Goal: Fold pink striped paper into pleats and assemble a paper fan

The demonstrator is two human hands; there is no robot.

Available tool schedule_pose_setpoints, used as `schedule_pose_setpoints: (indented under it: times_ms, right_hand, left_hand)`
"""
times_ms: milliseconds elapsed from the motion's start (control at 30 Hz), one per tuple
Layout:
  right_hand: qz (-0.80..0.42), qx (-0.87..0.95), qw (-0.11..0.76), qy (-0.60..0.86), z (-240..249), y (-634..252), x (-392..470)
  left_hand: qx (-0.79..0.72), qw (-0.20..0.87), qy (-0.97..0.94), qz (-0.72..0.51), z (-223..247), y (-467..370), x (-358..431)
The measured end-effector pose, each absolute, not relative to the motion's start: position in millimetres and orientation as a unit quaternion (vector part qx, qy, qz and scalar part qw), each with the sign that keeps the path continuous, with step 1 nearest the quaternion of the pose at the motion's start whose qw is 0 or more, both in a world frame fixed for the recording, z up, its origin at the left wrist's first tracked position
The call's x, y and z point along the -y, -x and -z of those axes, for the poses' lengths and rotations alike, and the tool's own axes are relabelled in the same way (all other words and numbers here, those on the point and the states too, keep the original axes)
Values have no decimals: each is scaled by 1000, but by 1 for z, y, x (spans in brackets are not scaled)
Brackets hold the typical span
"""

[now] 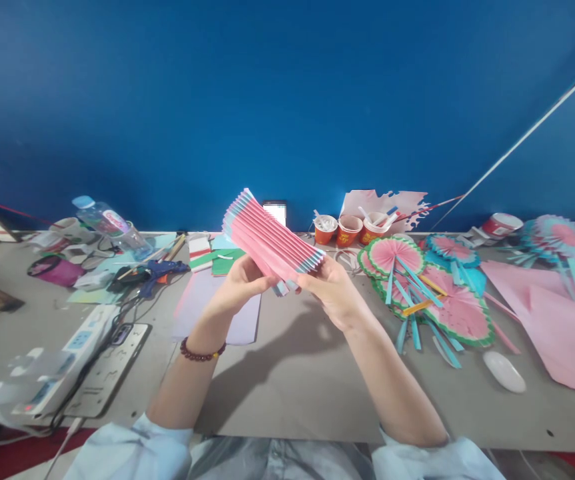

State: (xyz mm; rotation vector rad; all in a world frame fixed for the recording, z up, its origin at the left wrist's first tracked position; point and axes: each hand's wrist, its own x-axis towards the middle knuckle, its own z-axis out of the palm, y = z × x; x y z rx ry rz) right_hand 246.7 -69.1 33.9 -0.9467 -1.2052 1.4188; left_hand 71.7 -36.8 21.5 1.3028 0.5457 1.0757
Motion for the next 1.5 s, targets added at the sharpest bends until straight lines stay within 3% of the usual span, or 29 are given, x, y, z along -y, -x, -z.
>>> schedule_pose_setpoints:
  times_ms: [167, 333, 533, 700, 933, 1500]
  right_hand:
    - [-529, 518, 540, 400, -30, -243, 69]
    - [-315, 584, 610, 433, -31, -238, 73]
    - [-108, 733, 495, 455, -37, -245, 75]
    - [11, 763, 484, 429, -35, -250, 66]
    - [73, 791, 472, 381, -36, -255, 65]
    - [72, 781, 481, 392, -31, -242, 68]
  left_hand:
    - [-249, 643, -538, -485, -21, -74, 36]
    - [-298, 646, -485, -508, -18, -75, 31]
    - [-319, 645, -457, -523, -20, -74, 30]
    - [-314, 646, -482, -502, -20, -72, 31]
    - [-323, 637, -491, -498, -20, -72, 31]
    - [-314, 626, -483, -525, -23, -77, 35]
